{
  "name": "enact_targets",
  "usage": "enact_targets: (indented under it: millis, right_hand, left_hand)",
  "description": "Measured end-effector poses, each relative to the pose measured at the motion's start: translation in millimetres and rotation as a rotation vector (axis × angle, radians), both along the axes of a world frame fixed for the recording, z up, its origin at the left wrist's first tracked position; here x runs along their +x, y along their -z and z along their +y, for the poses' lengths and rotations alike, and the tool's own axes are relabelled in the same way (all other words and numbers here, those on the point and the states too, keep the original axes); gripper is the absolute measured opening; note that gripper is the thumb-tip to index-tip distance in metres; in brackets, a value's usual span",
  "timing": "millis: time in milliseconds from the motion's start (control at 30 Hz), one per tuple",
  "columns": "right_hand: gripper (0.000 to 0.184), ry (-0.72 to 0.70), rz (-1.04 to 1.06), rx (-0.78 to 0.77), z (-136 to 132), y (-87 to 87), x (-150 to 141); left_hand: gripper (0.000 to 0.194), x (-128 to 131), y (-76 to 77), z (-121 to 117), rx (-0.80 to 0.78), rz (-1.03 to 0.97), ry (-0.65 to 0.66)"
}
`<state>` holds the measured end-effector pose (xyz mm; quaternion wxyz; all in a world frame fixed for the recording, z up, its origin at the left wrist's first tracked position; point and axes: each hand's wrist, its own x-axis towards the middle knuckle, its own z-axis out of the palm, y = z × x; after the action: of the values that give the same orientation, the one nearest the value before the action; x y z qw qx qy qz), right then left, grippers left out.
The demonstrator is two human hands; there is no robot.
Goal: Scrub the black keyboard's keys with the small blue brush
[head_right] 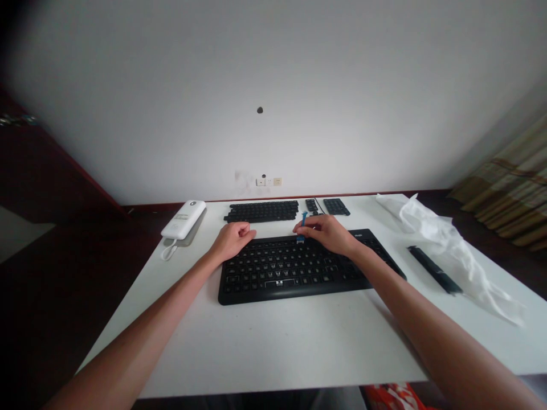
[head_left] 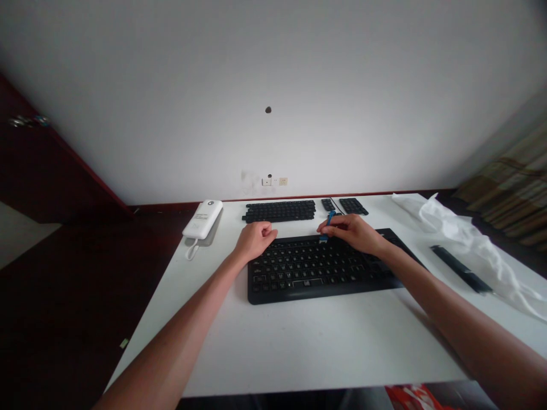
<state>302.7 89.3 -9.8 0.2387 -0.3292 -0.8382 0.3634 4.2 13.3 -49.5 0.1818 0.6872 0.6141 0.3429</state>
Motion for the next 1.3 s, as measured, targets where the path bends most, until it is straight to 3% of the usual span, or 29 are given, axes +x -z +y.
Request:
enact_targets:
  millis: [767, 1067, 1300]
  right_hand:
    - [0.031, 0.007, 0.02, 0.002, 0.5, 5.6, -2.0]
    - [0.037, 0.002, -0.052, 0.124, 0.6, -1.7, 2.8]
    - [0.037, 0.003, -0.07, 0.108, 0.3, -3.8, 4.2]
  left_hand:
    - [0.042, 0.7, -1.0, 0.0, 0.002, -0.003, 0.004]
    - [0.042, 0.1, -0.9, -1.0, -0.001, -0.007, 0.004]
    - [0.042, -0.8, 0.4, -0.8, 0.001, -0.006, 0.005]
